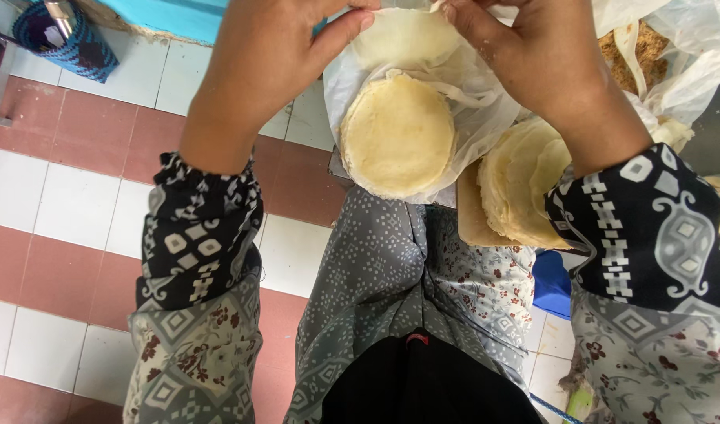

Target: The person sits on the floor and peels thin, pliable sheets off round stacked dough discs one at a time, pulling each thin layer free by hand and setting the separated sheets onto a pile beside them, working through the stack of discs.

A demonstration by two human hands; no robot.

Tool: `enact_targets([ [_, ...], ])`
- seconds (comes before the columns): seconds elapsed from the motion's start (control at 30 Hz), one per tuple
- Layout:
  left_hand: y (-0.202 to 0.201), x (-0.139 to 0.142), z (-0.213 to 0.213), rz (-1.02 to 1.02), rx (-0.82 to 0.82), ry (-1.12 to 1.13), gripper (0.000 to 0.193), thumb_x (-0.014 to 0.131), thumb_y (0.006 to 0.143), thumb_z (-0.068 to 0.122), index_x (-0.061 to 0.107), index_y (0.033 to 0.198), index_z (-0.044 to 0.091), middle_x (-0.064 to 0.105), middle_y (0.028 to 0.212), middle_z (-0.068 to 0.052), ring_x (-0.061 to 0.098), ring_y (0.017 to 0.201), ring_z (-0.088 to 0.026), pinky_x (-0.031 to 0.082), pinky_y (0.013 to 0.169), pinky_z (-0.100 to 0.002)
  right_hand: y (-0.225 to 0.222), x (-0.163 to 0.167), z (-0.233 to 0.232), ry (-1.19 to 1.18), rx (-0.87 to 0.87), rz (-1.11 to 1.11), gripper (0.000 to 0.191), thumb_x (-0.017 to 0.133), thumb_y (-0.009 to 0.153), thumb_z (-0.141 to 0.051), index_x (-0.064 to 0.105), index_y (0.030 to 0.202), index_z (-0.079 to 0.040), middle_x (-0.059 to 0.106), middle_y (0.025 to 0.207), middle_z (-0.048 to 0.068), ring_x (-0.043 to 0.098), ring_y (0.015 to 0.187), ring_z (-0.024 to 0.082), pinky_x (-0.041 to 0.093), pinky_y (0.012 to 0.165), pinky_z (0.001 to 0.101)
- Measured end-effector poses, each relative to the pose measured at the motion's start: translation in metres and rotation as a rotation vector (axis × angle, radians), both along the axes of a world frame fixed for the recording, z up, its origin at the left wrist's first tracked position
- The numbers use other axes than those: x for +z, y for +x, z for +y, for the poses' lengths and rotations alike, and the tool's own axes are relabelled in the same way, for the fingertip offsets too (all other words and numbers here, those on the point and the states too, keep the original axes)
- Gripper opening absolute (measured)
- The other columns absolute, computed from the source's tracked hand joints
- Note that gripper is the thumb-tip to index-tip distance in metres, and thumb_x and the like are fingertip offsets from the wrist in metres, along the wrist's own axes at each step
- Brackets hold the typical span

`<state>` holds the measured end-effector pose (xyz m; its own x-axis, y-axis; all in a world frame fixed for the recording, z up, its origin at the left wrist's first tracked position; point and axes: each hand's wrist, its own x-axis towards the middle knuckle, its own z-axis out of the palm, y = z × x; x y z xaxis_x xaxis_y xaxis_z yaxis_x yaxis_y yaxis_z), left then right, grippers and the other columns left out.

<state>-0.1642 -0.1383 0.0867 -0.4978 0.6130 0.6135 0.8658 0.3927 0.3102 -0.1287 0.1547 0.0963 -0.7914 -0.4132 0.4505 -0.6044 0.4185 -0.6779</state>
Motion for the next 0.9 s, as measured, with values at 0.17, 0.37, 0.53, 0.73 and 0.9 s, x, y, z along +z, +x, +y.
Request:
enact_targets([
  [0.17,0.043,-0.016,0.0,0.232,0.027,-0.172,0.004,0.075,0.093,0.011,0.076,0.097,0.012,0.075,0.096,-0.004,0.071,0.09,-0.019,0.048,0.101,-0.046,0.033,-0.02,-0.001,0.241,0.088,0.086,0.009,0.075,0.101,0.003,0.074,0.107,-0.004,0.075,0.117,0.011,0.074,0.106,0.023,0.061,0.1,0.0338],
  [0.37,0.09,-0.06,-0.001,-0.096,-0.016,-0.268,0.019,0.075,0.084,0.006,0.073,0.102,0.01,0.07,0.107,0.0,0.069,0.1,-0.017,0.042,0.114,-0.046,0.069,-0.058,-0.012,0.487,0.095,0.071,0.01,0.077,0.087,-0.007,0.076,0.096,-0.006,0.075,0.101,0.007,0.07,0.097,0.027,0.054,0.09,0.0425],
  [0.53,0.105,-0.066,-0.004,-0.106,0.002,-0.252,0.023,0.073,0.082,0.006,0.071,0.105,0.008,0.066,0.11,0.002,0.068,0.104,-0.015,0.043,0.114,-0.045,0.079,-0.049,-0.009,0.566,0.089,0.117,0.018,0.078,0.08,-0.009,0.074,0.098,-0.007,0.073,0.107,0.005,0.068,0.102,0.028,0.052,0.096,0.0428],
  [0.73,0.113,-0.071,0.004,-0.011,0.023,-0.326,0.017,0.071,0.089,0.01,0.072,0.106,0.01,0.065,0.111,0.001,0.067,0.108,-0.016,0.044,0.114,-0.043,0.087,-0.039,-0.014,0.694,0.077,0.136,0.029,0.078,0.07,-0.008,0.075,0.098,-0.007,0.073,0.107,0.007,0.068,0.104,0.028,0.05,0.099,0.0428],
  [0.9,0.117,-0.082,0.007,-0.01,0.052,-0.288,0.024,0.07,0.1,0.029,0.07,0.113,0.008,0.064,0.115,-0.003,0.065,0.112,-0.018,0.044,0.113,-0.045,0.08,-0.045,-0.014,0.74,0.017,0.193,0.026,0.07,0.079,0.001,0.075,0.103,-0.008,0.074,0.108,0.006,0.07,0.102,0.025,0.054,0.1,0.0421],
])
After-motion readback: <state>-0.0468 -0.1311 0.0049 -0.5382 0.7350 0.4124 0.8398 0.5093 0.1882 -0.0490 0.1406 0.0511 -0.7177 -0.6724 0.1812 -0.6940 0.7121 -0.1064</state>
